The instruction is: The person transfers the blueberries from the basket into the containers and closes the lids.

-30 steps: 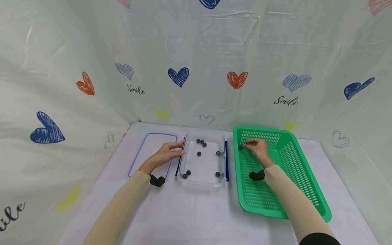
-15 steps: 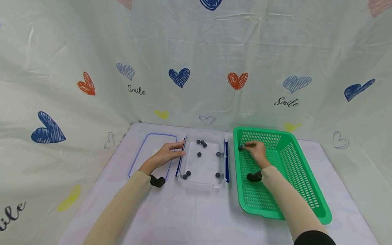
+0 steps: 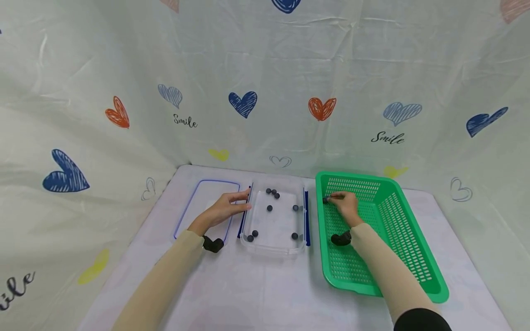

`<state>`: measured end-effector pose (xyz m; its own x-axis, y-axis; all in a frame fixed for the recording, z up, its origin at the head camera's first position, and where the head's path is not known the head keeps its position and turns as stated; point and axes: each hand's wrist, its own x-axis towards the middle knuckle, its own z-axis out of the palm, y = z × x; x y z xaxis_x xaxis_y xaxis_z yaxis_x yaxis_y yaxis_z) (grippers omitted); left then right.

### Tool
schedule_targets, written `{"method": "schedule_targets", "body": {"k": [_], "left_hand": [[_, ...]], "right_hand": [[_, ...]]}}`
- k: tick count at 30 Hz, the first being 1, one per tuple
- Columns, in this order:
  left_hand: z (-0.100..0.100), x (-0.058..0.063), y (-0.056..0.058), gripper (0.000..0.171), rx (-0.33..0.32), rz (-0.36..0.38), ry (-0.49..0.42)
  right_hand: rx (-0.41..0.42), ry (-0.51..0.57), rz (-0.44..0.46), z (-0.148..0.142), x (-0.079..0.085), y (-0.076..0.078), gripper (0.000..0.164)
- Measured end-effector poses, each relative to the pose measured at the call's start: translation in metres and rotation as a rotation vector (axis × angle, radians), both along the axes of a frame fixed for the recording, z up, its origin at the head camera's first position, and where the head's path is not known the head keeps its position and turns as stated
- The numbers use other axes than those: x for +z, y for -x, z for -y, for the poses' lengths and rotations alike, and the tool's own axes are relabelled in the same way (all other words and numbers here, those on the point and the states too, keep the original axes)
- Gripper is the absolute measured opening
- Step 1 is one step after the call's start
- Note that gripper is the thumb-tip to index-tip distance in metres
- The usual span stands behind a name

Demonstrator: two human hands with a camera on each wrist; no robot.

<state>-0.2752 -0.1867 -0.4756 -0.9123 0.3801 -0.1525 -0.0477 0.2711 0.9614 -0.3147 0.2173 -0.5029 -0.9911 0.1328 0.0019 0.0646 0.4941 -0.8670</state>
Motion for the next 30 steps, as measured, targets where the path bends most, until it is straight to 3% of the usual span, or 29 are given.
{"method": "schedule_targets", "body": {"k": [20, 26, 30], "left_hand": [[-0.0009, -0.0008, 0.0020, 0.073, 0.011, 0.006, 0.023], [-0.0004, -0.0009, 0.0010, 0.073, 0.015, 0.024, 0.016], [0.0000, -0.0004, 0.0003, 0.072, 0.014, 0.019, 0.019]], "right_hand": [[-0.014, -0.051, -0.047, 0.0034, -0.0023, 0.0011, 0.022], [0.023, 0.006, -0.082, 0.0002, 0.0010, -0.0030, 0.018], [0.019, 0.056, -0.055, 0.0000, 0.0048, -0.0036, 0.021]]}}
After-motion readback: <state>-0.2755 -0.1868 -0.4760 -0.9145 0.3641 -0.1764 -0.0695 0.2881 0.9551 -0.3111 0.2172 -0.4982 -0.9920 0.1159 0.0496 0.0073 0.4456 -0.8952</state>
